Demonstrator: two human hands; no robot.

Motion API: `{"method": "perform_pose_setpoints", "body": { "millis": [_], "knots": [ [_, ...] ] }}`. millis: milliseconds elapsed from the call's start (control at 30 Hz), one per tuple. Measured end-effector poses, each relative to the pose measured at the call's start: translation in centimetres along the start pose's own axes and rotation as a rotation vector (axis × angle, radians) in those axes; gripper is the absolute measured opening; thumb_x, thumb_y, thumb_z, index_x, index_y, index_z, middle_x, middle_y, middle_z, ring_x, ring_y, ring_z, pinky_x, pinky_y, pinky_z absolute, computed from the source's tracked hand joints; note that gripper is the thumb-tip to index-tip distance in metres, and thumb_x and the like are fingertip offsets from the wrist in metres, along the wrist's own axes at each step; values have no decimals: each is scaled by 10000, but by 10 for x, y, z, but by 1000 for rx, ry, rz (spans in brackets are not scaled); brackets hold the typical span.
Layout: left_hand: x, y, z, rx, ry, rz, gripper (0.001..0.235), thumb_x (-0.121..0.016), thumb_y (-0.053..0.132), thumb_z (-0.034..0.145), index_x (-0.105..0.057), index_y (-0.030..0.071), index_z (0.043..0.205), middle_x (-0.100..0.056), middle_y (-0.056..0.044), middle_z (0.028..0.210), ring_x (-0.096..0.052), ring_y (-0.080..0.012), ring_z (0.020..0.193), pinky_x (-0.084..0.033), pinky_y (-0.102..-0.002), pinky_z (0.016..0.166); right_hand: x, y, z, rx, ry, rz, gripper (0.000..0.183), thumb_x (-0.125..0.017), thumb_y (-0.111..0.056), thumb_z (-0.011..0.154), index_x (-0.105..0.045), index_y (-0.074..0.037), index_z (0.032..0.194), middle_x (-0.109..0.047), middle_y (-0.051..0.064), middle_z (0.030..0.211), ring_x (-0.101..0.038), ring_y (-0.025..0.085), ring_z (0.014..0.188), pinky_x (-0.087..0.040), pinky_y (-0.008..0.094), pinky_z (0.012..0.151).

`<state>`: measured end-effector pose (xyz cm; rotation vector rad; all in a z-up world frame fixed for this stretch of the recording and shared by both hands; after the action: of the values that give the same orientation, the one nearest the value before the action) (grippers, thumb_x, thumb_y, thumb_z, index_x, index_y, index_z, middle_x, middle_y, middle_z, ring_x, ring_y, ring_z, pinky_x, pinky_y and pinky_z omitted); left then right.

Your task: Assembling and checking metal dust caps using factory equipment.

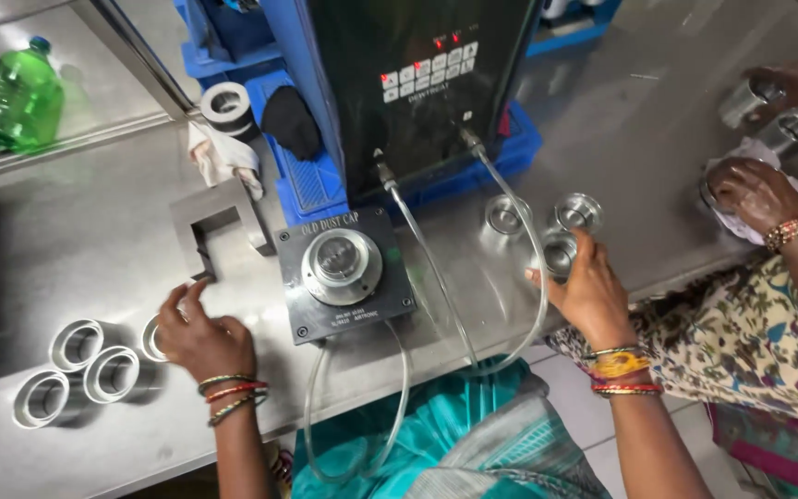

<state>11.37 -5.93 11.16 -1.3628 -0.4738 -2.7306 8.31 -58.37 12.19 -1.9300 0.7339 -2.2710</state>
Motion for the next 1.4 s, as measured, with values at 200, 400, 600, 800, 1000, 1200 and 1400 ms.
{"method": "perform_pose_setpoints", "body": {
  "millis": [200, 400, 600, 800, 1000, 1200, 1400],
  "knots": [
    [54, 135, 20, -183, -116, -600, 475, -754, 346, 948, -625, 73, 1315, -630, -146, 1296, -577, -337, 1232, -462, -480, 1036, -14, -14, -3, -106, 103, -47, 838, -769, -523, 834, -437, -35, 1428, -560, 255, 1298, -636, 453, 1119, -555, 533, 845],
    [49, 186, 27, -140, -379, -303, 985, -852, 629, 683, -488, 132, 1453, -532, -153, 1282, -527, -366, 1136, -454, -517, 849, -12, -11, -2, -42, 227, -38, 759, -787, -481, 843, -492, 8, 1343, -596, 255, 1240, -674, 447, 1022, -574, 523, 791],
    [44, 184, 10, -287, -228, -512, 895, -789, 361, 786, -414, 138, 1568, -512, -173, 1408, -472, -384, 1306, -407, -539, 1067, -2, -24, -7, 62, 254, 15, 733, -801, -453, 792, -561, -16, 1330, -602, 241, 1242, -676, 457, 1007, -576, 522, 776],
    [52, 179, 2, -155, -210, -401, 1073, -887, 412, 638, -351, 126, 1522, -469, -203, 1419, -402, -404, 1290, -322, -575, 958, -11, -16, -11, 52, 260, 152, 664, -826, -439, 783, -632, -69, 1298, -630, 237, 1242, -668, 446, 1048, -551, 527, 812],
    [28, 162, 4, -101, -300, -405, 1190, -905, 542, 609, -330, 150, 1574, -585, -78, 1296, -501, -310, 1221, -370, -516, 917, 13, -4, -13, -32, 322, 299, 598, -852, -375, 808, -642, -60, 1271, -683, 213, 1179, -682, 350, 1056, -546, 454, 854],
    [15, 152, 23, -261, -462, -539, 1131, -932, 491, 562, -419, 226, 1535, -657, -45, 1220, -554, -281, 1166, -395, -480, 892, 70, -53, -11, -61, 271, 578, 546, -833, -330, 869, -620, -78, 1304, -681, 88, 1097, -675, 175, 950, -542, 325, 816],
    [53, 155, 47, -400, -385, -756, 1021, -950, 395, 596, -484, 204, 1484, -666, -60, 1323, -547, -297, 1159, -415, -452, 992, 61, -179, -14, 409, 35, 562, 617, -854, -307, 832, -605, -63, 1341, -680, 89, 1171, -667, 215, 1064, -536, 359, 909]
  ]
}}
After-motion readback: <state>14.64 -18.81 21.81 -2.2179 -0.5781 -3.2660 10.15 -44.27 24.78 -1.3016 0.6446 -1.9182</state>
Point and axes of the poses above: each hand's wrist, its own z-axis towards the middle knuckle, its own x-axis out of the back of the hand, y = z × x, the point moved 7 cm from there along z, towards the middle knuckle
